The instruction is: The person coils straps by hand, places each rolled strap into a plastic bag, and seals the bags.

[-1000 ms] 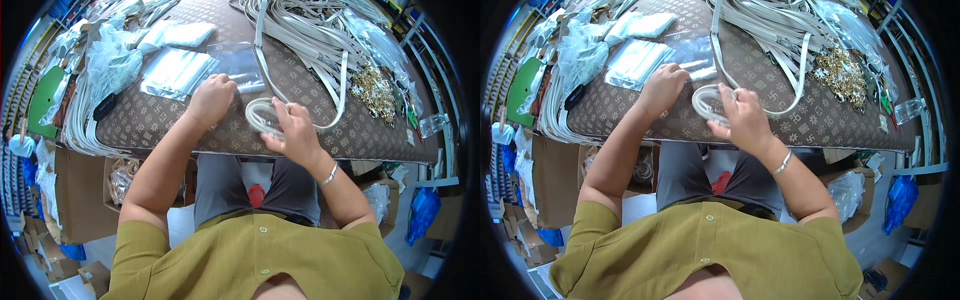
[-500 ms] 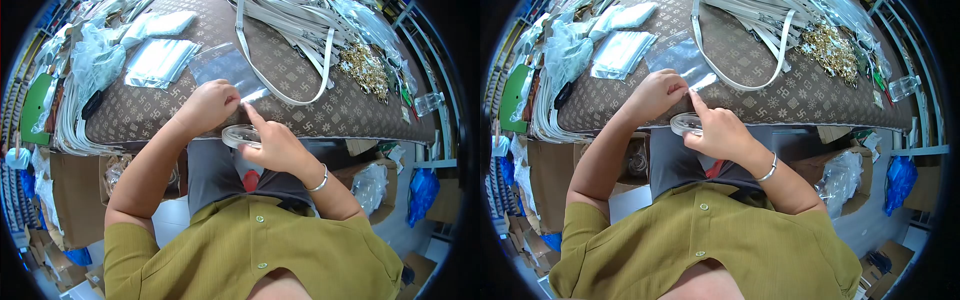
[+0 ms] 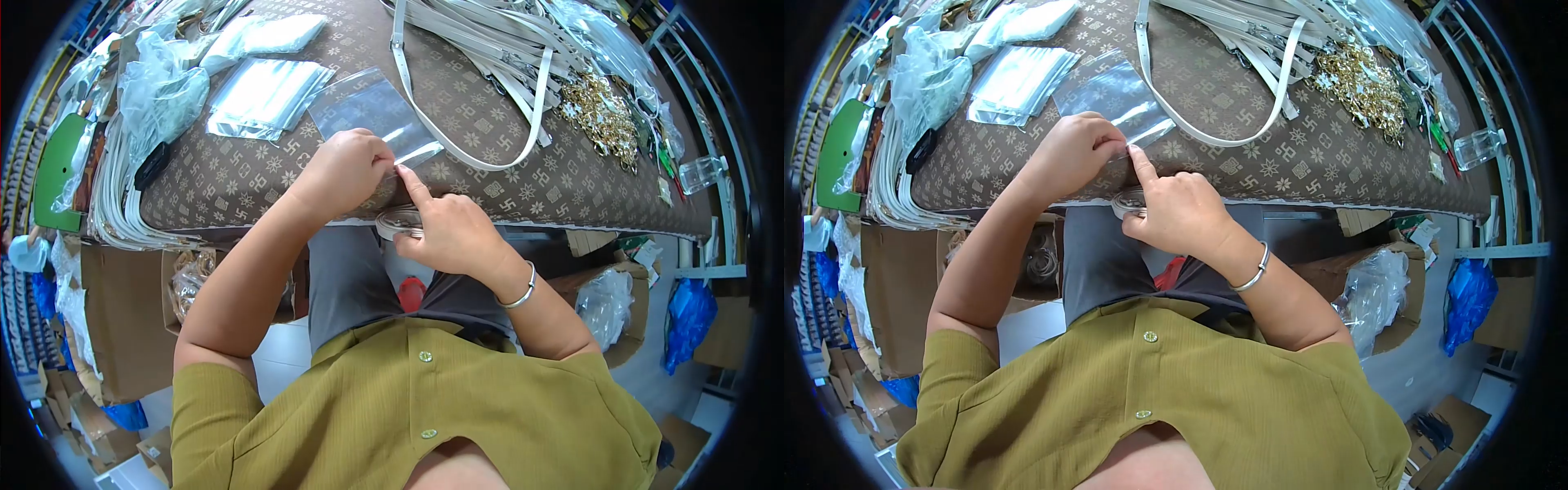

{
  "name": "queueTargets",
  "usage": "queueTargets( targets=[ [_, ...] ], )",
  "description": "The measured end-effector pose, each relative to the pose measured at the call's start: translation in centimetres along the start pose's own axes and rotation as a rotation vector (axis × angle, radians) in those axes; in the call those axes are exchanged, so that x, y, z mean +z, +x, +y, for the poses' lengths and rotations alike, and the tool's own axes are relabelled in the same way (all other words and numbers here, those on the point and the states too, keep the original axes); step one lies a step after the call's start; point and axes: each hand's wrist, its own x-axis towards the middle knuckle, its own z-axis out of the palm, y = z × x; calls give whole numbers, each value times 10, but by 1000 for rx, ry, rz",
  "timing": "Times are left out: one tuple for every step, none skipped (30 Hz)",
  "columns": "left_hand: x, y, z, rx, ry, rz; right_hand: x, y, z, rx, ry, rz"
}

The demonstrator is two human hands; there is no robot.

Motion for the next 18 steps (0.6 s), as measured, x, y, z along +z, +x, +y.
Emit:
queueTargets(
  targets=[
    [0, 1, 1, -16, 0, -12, -2, 1, 0, 5, -28, -24],
    [-1, 3, 3, -30, -2, -25, -2, 1, 0, 6, -29, -23],
    [0, 4, 4, -43, -4, -39, -3, 3, 0, 3, -35, -23],
    [1, 3, 4, -41, -5, -41, -3, 4, 1, 3, -39, -22],
    [3, 1, 5, 19, 29, 12, -3, 5, 1, 4, -42, -20],
    [4, -1, 6, 80, 63, 62, -3, 5, 1, 11, -37, -18],
    [6, -2, 7, 142, 95, 110, -3, 6, 0, 12, -48, -42],
    [4, 0, 8, 150, 94, 105, -4, 7, 0, 11, -63, -63],
    [-6, 7, 17, 105, 47, 239, -6, 7, 0, 9, -81, -81],
    [-16, 12, 26, 56, -1, 372, -7, 6, 1, 13, -83, -75],
    [-21, 13, 31, 1, -51, 506, -7, 4, 1, 10, -69, -76],
    [-16, 10, 29, -2, -51, 511, -7, 2, 1, 1, -57, -79],
    [-8, 6, 21, 23, 39, 473, -11, 2, 0, -16, -51, -73],
    [-3, 7, 14, 53, 134, 440, -19, -1, 1, -32, -65, -57],
    [-2, 10, 7, 80, 229, 406, -28, -9, 3, -70, 48, 44],
    [-5, 10, 7, 80, 236, 418, -34, -20, 5, -103, 168, 134],
    [-5, 6, 10, 31, 188, 386, -34, -27, 6, -125, 300, 211],
    [-2, -1, 14, -19, 134, 346, -30, -29, 6, -115, 308, 201]
  ],
)
